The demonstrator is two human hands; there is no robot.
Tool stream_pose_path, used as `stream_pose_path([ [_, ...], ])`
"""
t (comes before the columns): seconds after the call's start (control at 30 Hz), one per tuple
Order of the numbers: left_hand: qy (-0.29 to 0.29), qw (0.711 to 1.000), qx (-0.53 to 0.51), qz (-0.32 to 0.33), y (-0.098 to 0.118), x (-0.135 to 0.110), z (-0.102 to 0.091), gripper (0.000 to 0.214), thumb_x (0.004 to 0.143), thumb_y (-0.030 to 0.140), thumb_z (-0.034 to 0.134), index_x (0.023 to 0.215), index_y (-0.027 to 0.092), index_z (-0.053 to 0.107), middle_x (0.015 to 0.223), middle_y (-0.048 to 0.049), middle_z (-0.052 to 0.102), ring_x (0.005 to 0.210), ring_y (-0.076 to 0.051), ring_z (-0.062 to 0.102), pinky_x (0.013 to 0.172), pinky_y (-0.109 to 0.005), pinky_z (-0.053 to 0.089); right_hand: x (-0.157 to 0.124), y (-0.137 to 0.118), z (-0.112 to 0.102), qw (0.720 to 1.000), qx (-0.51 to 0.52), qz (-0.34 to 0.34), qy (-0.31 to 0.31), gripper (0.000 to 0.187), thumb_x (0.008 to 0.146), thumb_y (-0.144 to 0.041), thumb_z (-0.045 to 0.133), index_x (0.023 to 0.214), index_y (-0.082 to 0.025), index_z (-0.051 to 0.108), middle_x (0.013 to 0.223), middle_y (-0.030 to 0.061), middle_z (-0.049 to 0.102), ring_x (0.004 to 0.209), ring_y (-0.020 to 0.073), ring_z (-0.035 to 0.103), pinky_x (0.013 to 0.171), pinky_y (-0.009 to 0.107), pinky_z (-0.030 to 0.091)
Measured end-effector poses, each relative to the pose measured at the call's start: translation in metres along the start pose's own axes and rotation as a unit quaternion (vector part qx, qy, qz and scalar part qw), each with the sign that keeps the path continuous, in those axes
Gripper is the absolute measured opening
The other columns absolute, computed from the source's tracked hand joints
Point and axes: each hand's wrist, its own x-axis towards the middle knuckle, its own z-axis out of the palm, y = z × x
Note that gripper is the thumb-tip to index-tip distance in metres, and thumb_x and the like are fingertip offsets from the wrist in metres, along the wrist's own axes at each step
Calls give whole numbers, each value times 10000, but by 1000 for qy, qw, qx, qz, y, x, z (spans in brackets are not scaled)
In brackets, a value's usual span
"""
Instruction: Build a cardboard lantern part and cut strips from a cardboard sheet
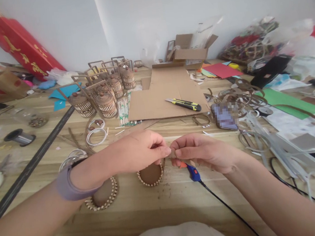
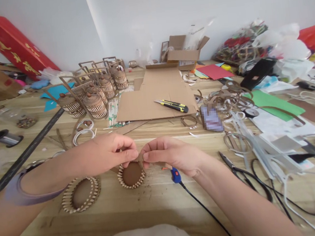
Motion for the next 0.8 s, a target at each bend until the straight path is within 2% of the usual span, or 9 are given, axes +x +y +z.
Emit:
stream_pose_path([
  [0.43,-6,998,-57,-1,-4,-2,0,310,829,458,527,686,199,621,567,42,519,474,-99,384,462,-235,254,0,4,7,999,45,-23,16,292,726,-448,731,755,-170,646,692,17,643,593,111,505,508,238,389],
  [0.67,-7,995,-98,22,-8,1,1,332,840,480,531,733,189,648,655,22,617,518,-102,417,491,-233,289,0,6,9,995,83,-48,13,268,732,-425,732,778,-174,649,728,16,650,664,125,564,641,269,444],
  [0.8,-5,994,-103,36,-11,2,2,335,851,478,518,727,193,642,667,19,633,546,-110,453,522,-231,322,1,8,10,993,106,-52,10,268,737,-414,748,783,-167,652,744,10,652,668,111,573,649,252,446],
])
